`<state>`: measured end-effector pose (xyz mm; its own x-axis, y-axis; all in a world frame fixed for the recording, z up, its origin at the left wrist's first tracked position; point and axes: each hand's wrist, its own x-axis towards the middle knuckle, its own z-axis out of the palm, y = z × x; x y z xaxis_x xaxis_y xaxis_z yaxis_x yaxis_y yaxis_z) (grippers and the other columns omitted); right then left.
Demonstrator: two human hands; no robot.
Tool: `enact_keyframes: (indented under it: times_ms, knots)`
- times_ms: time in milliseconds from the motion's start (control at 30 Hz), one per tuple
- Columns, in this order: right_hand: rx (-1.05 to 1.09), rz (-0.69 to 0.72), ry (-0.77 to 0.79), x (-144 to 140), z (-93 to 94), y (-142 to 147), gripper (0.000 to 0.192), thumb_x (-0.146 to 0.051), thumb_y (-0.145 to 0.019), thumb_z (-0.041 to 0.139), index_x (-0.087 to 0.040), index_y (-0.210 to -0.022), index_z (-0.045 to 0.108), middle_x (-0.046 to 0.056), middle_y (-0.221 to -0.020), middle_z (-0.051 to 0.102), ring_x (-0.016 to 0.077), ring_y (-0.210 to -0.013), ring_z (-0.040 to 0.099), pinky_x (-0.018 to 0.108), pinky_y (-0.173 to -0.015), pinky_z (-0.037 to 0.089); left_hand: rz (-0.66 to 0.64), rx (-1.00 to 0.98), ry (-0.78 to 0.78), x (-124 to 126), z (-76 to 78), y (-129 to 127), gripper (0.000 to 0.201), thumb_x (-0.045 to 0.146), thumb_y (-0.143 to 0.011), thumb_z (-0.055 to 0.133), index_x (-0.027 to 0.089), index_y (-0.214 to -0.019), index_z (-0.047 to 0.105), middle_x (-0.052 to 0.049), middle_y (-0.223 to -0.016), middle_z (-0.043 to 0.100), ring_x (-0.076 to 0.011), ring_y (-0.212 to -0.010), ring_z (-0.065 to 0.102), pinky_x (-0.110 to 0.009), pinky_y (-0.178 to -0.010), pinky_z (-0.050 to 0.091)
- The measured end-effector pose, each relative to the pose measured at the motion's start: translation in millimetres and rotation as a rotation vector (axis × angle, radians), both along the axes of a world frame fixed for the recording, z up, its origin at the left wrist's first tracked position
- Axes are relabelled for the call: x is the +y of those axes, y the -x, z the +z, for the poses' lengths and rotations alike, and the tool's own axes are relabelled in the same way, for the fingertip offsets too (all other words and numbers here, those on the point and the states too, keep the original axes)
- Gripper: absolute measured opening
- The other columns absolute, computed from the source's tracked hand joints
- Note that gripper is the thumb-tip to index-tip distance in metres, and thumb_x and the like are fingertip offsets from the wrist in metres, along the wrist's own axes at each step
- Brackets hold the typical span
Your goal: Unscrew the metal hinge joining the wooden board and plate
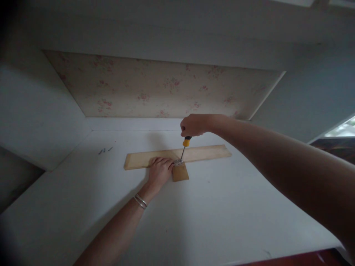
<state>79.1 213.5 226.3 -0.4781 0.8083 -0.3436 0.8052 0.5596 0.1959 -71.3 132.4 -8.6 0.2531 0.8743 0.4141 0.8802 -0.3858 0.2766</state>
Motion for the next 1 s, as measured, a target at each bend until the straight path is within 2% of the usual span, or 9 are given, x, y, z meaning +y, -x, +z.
enact_keyframes:
  times_ms: [100,267,367,467,567,633,800,900,1000]
  knots:
    - [0.154,0.082,0.06,1,0.3,-5,0.033,-0.04,-0.076,0.066,-0.022,-0.103,0.069,0.005,-0.098,0.072,0.0186,-0.082,0.065,0.027,-0.068,0.042,-0.007,-0.002,0.011,0,0.3,0,0.015,0.022,-0.093,0.053,0.022,-0.09,0.068,-0.005,-0.097,0.072,-0.0214,-0.095,0.057,-0.039,-0.088,0.034]
    - [0.023,-0.216,0.065,0,1.4,-2,0.054,-0.055,-0.091,0.037,-0.014,-0.092,0.07,0.01,-0.063,0.066,0.0174,-0.052,0.059,0.031,-0.056,0.04,-0.008,-0.015,0.002,-1,0.9,1,0.016,0.023,-0.093,0.053,0.022,-0.092,0.068,-0.004,-0.098,0.072,-0.022,-0.096,0.058,-0.039,-0.089,0.034]
    - [0.088,-0.003,0.035,0,-0.2,-2,0.026,-0.035,-0.083,0.054,-0.018,-0.095,0.071,0.007,-0.08,0.072,0.0173,-0.068,0.063,0.028,-0.063,0.041,-0.007,-0.008,0.009,-1,1.1,1,0.014,0.023,-0.092,0.054,0.022,-0.091,0.068,-0.004,-0.097,0.072,-0.0219,-0.095,0.058,-0.039,-0.088,0.035]
    - [0.169,0.175,-0.004,2,-3.1,-3,0.03,-0.033,-0.074,0.067,-0.022,-0.102,0.07,0.005,-0.102,0.072,0.0189,-0.086,0.064,0.026,-0.07,0.041,-0.01,-0.009,0.004,0,1.1,1,0.014,0.023,-0.092,0.055,0.022,-0.091,0.068,-0.004,-0.097,0.072,-0.0222,-0.096,0.058,-0.04,-0.088,0.034]
    - [0.052,0.052,-0.056,2,-4.1,-2,0.041,-0.05,-0.087,0.049,-0.017,-0.095,0.072,0.01,-0.083,0.072,0.0214,-0.076,0.064,0.031,-0.066,0.04,-0.015,-0.012,0.001,0,1.0,0,0.014,0.023,-0.092,0.054,0.022,-0.091,0.068,-0.004,-0.099,0.072,-0.0222,-0.096,0.058,-0.04,-0.088,0.034]
    - [-0.045,-0.017,-0.074,1,-3.7,-1,0.046,-0.043,-0.094,0.037,-0.014,-0.089,0.072,0.011,-0.071,0.069,0.0215,-0.069,0.063,0.032,-0.063,0.039,-0.013,-0.014,0.005,0,0.9,0,0.014,0.023,-0.093,0.054,0.022,-0.09,0.068,-0.004,-0.098,0.072,-0.022,-0.096,0.058,-0.039,-0.088,0.034]
    - [0.149,0.185,-0.039,-2,-3.2,-2,0.029,-0.031,-0.08,0.059,-0.021,-0.105,0.069,0.007,-0.104,0.071,0.0195,-0.088,0.064,0.028,-0.071,0.041,-0.005,-0.01,0.005,-1,1.0,0,0.014,0.023,-0.092,0.054,0.022,-0.091,0.068,-0.004,-0.098,0.072,-0.0217,-0.096,0.058,-0.039,-0.088,0.034]
    - [0.087,0.023,-0.036,-5,-1.7,1,0.038,-0.048,-0.086,0.052,-0.018,-0.099,0.071,0.01,-0.086,0.072,0.0216,-0.077,0.065,0.031,-0.068,0.041,0.001,-0.005,0.008,-1,1.5,0,0.014,0.023,-0.092,0.054,0.022,-0.091,0.068,-0.004,-0.098,0.072,-0.0219,-0.096,0.058,-0.04,-0.089,0.034]
    - [-0.015,-0.087,-0.057,-8,0.0,1,0.041,-0.044,-0.092,0.042,-0.016,-0.087,0.072,0.011,-0.072,0.07,0.0225,-0.07,0.064,0.033,-0.066,0.04,-0.006,-0.011,0.006,-1,1.8,1,0.013,0.023,-0.092,0.054,0.022,-0.091,0.068,-0.004,-0.098,0.072,-0.0218,-0.097,0.058,-0.039,-0.089,0.034]
